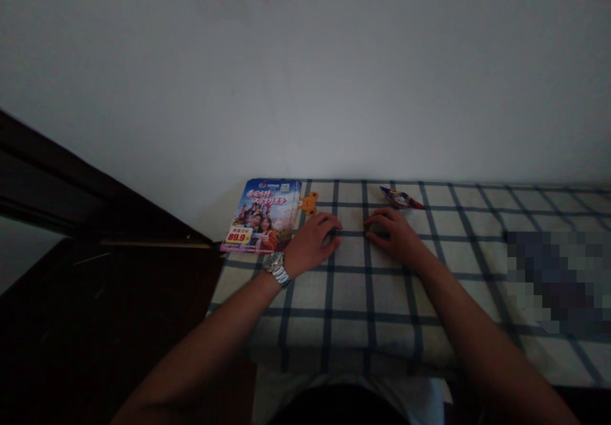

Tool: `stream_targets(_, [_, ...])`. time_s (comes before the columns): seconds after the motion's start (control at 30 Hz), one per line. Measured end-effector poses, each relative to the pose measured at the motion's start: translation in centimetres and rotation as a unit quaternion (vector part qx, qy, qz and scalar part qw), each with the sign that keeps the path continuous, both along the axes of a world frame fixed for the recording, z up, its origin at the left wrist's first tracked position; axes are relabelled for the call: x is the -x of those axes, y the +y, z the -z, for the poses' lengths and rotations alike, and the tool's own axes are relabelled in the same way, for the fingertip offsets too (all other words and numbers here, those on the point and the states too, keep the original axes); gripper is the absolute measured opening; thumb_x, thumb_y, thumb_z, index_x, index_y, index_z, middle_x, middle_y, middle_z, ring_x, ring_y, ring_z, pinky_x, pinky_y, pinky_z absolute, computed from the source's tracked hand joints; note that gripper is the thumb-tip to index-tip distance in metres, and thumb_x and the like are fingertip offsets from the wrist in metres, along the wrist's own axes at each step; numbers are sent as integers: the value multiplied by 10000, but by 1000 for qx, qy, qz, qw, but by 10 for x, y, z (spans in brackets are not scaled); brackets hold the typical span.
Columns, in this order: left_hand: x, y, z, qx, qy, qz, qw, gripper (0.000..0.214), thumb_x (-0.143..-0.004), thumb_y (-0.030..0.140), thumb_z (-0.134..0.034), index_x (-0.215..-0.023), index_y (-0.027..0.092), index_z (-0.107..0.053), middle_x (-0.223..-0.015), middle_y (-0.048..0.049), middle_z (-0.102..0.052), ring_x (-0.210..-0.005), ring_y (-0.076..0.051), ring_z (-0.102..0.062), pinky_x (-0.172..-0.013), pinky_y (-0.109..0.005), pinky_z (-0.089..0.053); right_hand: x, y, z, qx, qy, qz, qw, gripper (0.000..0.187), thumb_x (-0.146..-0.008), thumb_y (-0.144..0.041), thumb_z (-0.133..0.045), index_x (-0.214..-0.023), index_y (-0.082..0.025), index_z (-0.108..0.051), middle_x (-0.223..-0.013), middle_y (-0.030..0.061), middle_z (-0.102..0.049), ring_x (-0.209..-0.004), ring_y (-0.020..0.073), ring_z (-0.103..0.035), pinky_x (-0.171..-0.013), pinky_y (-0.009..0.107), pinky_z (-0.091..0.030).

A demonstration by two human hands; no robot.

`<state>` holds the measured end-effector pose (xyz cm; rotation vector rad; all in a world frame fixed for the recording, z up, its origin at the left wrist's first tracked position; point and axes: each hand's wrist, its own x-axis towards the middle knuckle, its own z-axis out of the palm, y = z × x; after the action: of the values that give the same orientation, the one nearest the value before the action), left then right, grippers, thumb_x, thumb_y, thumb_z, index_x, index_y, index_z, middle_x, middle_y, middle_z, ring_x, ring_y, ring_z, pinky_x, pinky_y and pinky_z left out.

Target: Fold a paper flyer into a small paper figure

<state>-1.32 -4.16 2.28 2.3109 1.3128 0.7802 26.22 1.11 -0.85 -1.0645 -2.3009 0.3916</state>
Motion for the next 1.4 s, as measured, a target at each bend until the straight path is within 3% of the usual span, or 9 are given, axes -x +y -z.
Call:
stream_targets(0.17, [28,-20,-13,1,5,-28,1000,236,-993,309,-570,-1208,249,-647,-1349,-83,-590,-1280,-254,-568,-1131,-476,-466,0,-1,-1,2,-1,2,1000,223,-890,-267,-711,-1113,-260,-703,-1169,96,-615,-1125,309,-601,-1006,523,-512])
stream_targets(0.33, [80,-40,-22,-19,9,-72,997,276,-1026,356,-524,-1259,237,-609,-1340,-83,-606,-1293,-252,-556,-1134,-477,-458,0,-1,-1,0,-1,-1,1000,214,-896,-269,-705,-1110,-255,-703,-1173,99,-616,-1137,309,-601,-1036,538,-499])
stream_targets(0.43, [116,-48,-22,-37,47,-111,992,299,-1034,371,-504,-1285,236,-592,-1342,-82,-612,-1293,-262,-555,-1149,-511,-433,0,-1,-1,1,-3,-2,1000,218,-899,-261,-701,-1117,-254,-700,-1188,101,-614,-1159,311,-594,-1050,541,-493])
stream_targets(0.63, [165,-56,-15,-53,123,-101,986,364,-1009,398,-532,-1342,256,-562,-1463,-78,-554,-1361,-283,-514,-1161,-524,-419,0,0,1,-5,1,-1,1000,221,-890,-262,-711,-1110,-253,-703,-1184,99,-617,-1147,309,-598,-1043,539,-500])
stream_targets(0.9, [167,-59,-4,-40,190,-61,979,431,-993,401,-539,-1392,242,-508,-1531,-104,-507,-1450,-299,-432,-1243,-576,-272,-2,2,2,-8,3,-7,1000,207,-901,-291,-688,-1105,-258,-704,-1164,97,-623,-1124,307,-608,-1014,544,-511])
stream_targets(1.07, [169,-58,0,-23,170,-70,983,426,-991,416,-549,-1379,244,-519,-1513,-104,-527,-1442,-299,-441,-1224,-584,-299,-3,3,3,-1,7,-8,1000,210,-898,-294,-693,-1104,-255,-709,-1165,96,-625,-1123,308,-605,-1018,548,-504])
stream_targets(1.3, [170,-58,-6,-1,138,-72,988,351,-993,418,-538,-1304,261,-576,-1486,-85,-566,-1424,-291,-473,-1198,-577,-339,-2,2,1,5,9,-8,1000,206,-901,-295,-684,-1103,-264,-713,-1158,97,-624,-1125,310,-603,-1010,551,-507])
stream_targets(1.4, [171,-58,-5,7,159,-71,985,363,-978,425,-567,-1303,265,-580,-1510,-79,-548,-1437,-286,-459,-1215,-591,-289,-2,2,1,9,10,-4,1000,209,-905,-301,-681,-1109,-266,-709,-1160,96,-623,-1130,308,-601,-1018,548,-504])
